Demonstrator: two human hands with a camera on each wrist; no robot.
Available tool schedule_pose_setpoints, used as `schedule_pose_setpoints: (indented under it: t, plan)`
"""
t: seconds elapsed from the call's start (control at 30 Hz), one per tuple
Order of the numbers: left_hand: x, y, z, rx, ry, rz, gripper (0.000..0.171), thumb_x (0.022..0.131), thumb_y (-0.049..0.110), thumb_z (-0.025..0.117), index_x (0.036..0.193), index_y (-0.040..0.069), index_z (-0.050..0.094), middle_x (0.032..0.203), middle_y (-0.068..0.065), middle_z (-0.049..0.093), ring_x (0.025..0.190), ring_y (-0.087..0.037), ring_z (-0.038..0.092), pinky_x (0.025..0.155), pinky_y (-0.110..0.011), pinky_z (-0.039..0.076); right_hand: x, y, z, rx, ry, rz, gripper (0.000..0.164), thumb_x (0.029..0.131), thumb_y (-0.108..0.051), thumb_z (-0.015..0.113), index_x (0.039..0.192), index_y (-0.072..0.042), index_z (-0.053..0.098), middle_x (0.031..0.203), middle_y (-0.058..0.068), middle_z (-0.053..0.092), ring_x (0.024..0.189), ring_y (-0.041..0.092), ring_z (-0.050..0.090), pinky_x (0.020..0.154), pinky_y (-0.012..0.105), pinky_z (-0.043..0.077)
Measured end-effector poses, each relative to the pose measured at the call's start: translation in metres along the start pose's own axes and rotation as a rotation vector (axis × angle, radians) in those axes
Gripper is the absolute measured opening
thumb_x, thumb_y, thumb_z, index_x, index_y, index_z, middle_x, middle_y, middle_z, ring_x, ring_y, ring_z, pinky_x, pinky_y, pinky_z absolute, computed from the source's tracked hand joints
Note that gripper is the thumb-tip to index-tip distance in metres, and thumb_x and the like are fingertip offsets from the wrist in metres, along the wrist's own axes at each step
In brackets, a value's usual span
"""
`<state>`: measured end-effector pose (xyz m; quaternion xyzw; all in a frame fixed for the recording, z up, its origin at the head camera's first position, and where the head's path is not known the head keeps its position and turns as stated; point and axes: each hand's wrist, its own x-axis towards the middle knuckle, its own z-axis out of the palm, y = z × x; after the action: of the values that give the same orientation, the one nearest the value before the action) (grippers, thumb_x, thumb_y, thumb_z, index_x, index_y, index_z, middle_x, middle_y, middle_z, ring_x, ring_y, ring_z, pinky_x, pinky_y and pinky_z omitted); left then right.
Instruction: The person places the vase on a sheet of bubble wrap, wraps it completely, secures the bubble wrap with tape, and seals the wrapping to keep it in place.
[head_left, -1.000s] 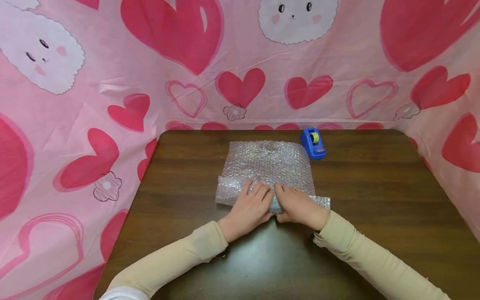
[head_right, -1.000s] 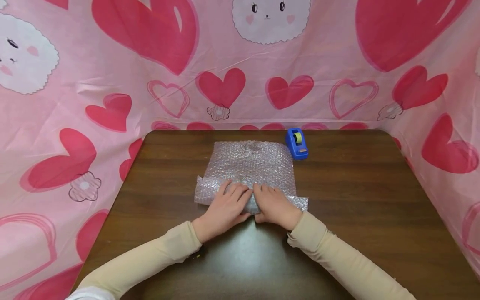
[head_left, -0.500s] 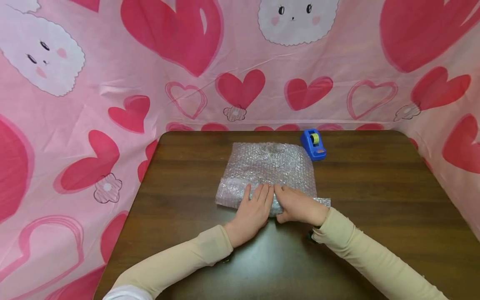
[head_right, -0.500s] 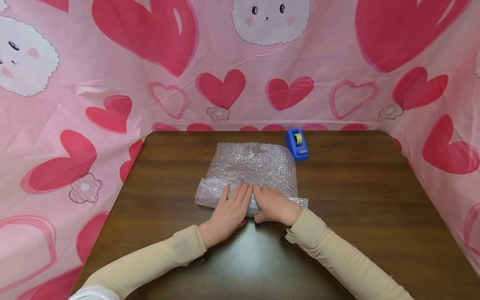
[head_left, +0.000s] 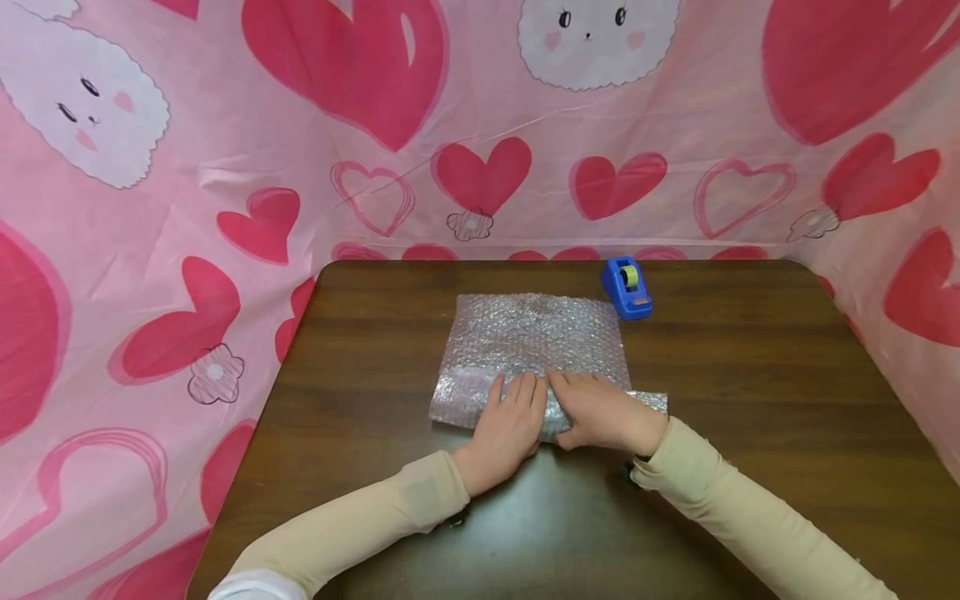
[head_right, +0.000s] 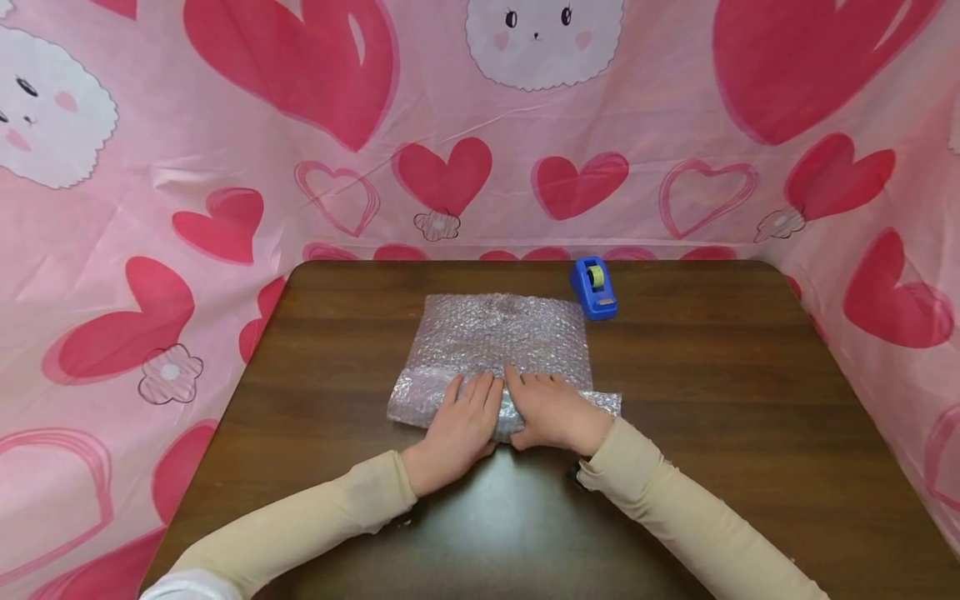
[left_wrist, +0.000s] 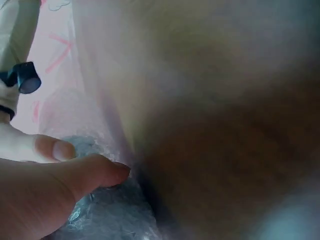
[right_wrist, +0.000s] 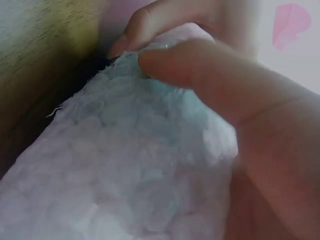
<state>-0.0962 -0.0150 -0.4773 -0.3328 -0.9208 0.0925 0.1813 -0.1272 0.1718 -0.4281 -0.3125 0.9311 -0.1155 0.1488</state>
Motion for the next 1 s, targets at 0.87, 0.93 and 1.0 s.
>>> schedule_pose_setpoints:
  t: [0.87,0.93,1.0]
  plan:
    - [0.016,-0.022,-0.007,-0.358,-0.166,0.004,0.086,0.070,0.038,0.094,0.135,0.000,0.052,0.121,-0.012,0.064,0.111,-0.027,0.063,0.095,-0.045,0.053,-0.006,-0.006,0.043,-0.453,0.470,-0.089,0.093,0.057,-0.033,0.102,0.128,0.005,0.056,0.102,0.016,0.064,0.089,0.032,0.065,0.072,0.044,0.054]
    - [0.018,-0.024,-0.007,-0.398,-0.187,-0.005,0.084,0.071,0.037,0.093,0.136,0.001,0.051,0.124,-0.012,0.064,0.113,-0.028,0.063,0.098,-0.047,0.052,-0.005,-0.005,0.040,-0.434,0.437,-0.087,0.093,0.057,-0.034,0.101,0.128,0.005,0.055,0.102,0.016,0.064,0.089,0.032,0.065,0.073,0.045,0.054]
    - [0.019,-0.027,-0.008,-0.426,-0.200,-0.005,0.081,0.073,0.036,0.092,0.135,0.003,0.051,0.127,-0.011,0.064,0.115,-0.028,0.063,0.101,-0.049,0.050,-0.004,-0.005,0.037,-0.409,0.401,-0.080,0.092,0.058,-0.035,0.101,0.127,0.006,0.055,0.103,0.017,0.064,0.090,0.033,0.065,0.076,0.047,0.055]
